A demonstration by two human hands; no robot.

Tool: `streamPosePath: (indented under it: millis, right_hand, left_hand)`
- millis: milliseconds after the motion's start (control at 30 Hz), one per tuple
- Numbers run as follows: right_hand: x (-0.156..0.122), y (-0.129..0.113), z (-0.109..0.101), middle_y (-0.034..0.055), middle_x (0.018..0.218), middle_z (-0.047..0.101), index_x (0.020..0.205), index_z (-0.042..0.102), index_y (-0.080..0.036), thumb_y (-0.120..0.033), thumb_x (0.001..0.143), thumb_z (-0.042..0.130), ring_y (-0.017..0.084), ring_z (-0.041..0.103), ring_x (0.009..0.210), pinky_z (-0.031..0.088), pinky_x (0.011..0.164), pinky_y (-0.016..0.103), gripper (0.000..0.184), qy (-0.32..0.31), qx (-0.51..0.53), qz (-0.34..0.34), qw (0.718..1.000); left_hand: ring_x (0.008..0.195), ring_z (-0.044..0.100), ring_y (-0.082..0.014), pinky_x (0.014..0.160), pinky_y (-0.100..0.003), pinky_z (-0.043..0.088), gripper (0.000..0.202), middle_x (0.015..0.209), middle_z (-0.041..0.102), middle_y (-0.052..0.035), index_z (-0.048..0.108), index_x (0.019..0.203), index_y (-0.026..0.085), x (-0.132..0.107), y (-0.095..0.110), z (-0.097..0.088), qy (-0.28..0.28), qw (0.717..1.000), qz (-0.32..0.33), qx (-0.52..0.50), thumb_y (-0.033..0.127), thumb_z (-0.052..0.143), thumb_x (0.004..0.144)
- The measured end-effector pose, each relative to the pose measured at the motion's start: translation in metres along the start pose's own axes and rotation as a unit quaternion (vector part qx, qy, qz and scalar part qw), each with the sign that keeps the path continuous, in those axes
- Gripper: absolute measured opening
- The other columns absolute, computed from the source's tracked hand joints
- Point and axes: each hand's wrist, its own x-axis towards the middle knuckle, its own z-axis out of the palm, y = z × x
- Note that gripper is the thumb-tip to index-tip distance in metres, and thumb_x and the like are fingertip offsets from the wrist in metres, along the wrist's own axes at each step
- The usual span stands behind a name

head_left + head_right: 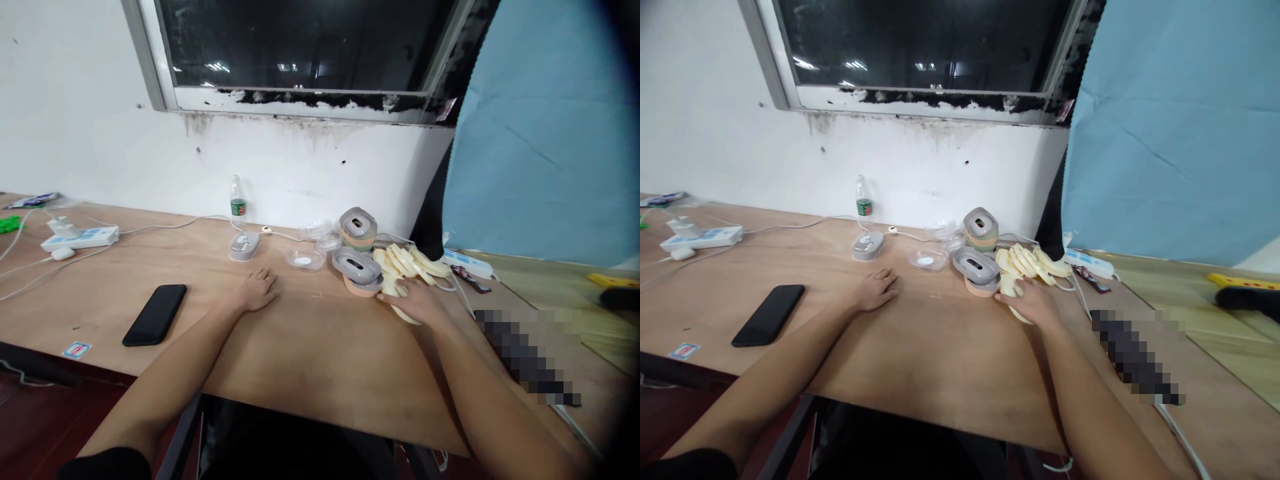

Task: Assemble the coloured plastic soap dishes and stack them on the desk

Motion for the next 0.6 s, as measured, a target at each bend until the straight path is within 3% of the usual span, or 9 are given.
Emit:
streamPosePath:
  millis: [133,233,300,333,400,467,600]
  right_hand:
    - [-0.002,-0.004,-0.011,0.0151,0.123,0.057,0.113,0.061,-0.017,-0.055,0.064,0.063,0.034,0.052,0.112,0.041,0.092,0.045,0.062,0.005,-0.006,0.023,1.000]
    - [-0.006,-0.015,-0.024,0.0156,0.120,0.057,0.114,0.059,-0.016,-0.051,0.068,0.061,0.033,0.051,0.113,0.039,0.095,0.046,0.058,0.124,0.056,0.043,0.990]
    - [-0.012,-0.030,-0.030,0.0157,0.127,0.052,0.122,0.053,-0.015,-0.049,0.073,0.057,0.030,0.047,0.118,0.038,0.098,0.044,0.059,0.219,0.147,0.016,0.965]
    - [-0.017,-0.041,-0.031,0.0152,0.131,0.049,0.125,0.049,-0.016,-0.048,0.075,0.056,0.028,0.046,0.120,0.038,0.098,0.043,0.061,0.236,0.202,-0.010,0.950]
    - [-0.028,-0.066,-0.025,0.0135,0.136,0.045,0.131,0.043,-0.017,-0.048,0.076,0.056,0.026,0.047,0.120,0.042,0.095,0.040,0.064,0.205,0.330,-0.058,0.920]
    - [-0.043,-0.093,-0.013,0.0118,0.134,0.048,0.132,0.043,-0.020,-0.048,0.076,0.056,0.026,0.050,0.118,0.044,0.093,0.039,0.064,0.126,0.442,-0.075,0.885]
    - [-0.070,-0.137,0.013,0.0078,0.122,0.059,0.119,0.055,-0.023,-0.049,0.072,0.060,0.027,0.058,0.107,0.050,0.083,0.038,0.054,-0.055,0.591,-0.041,0.804]
  left_hand:
    - [0.136,0.028,-0.0300,0.109,-0.045,0.025,0.059,0.147,0.034,-0.0137,0.041,0.136,0.019,-0.001,0.000,-0.001,-0.004,1.000,0.000,0.000,0.055,0.034,0.090]
    - [0.136,0.028,-0.0318,0.109,-0.046,0.024,0.065,0.146,0.033,-0.0158,0.039,0.137,0.016,-0.001,0.001,-0.003,-0.002,1.000,-0.004,-0.010,0.058,0.035,0.088]
    - [0.134,0.030,-0.0322,0.108,-0.047,0.025,0.071,0.146,0.034,-0.0152,0.034,0.140,0.016,-0.001,0.006,-0.007,0.019,0.999,-0.003,-0.037,0.061,0.039,0.085]
    - [0.133,0.032,-0.0317,0.108,-0.046,0.026,0.074,0.146,0.034,-0.0141,0.031,0.141,0.017,-0.002,0.009,-0.009,0.039,0.998,0.000,-0.055,0.062,0.041,0.084]
    - [0.132,0.034,-0.0296,0.109,-0.042,0.027,0.079,0.146,0.034,-0.0116,0.023,0.145,0.019,-0.004,0.019,-0.016,0.092,0.991,0.016,-0.094,0.061,0.046,0.083]
    - [0.134,0.031,-0.0294,0.110,-0.042,0.026,0.085,0.148,0.030,-0.0109,0.015,0.147,0.020,-0.008,0.032,-0.024,0.131,0.983,0.039,-0.119,0.060,0.051,0.081]
    - [0.137,0.025,-0.0308,0.112,-0.043,0.026,0.096,0.151,0.023,-0.0107,0.007,0.148,0.021,-0.018,0.056,-0.036,0.146,0.973,0.104,-0.148,0.062,0.057,0.076]
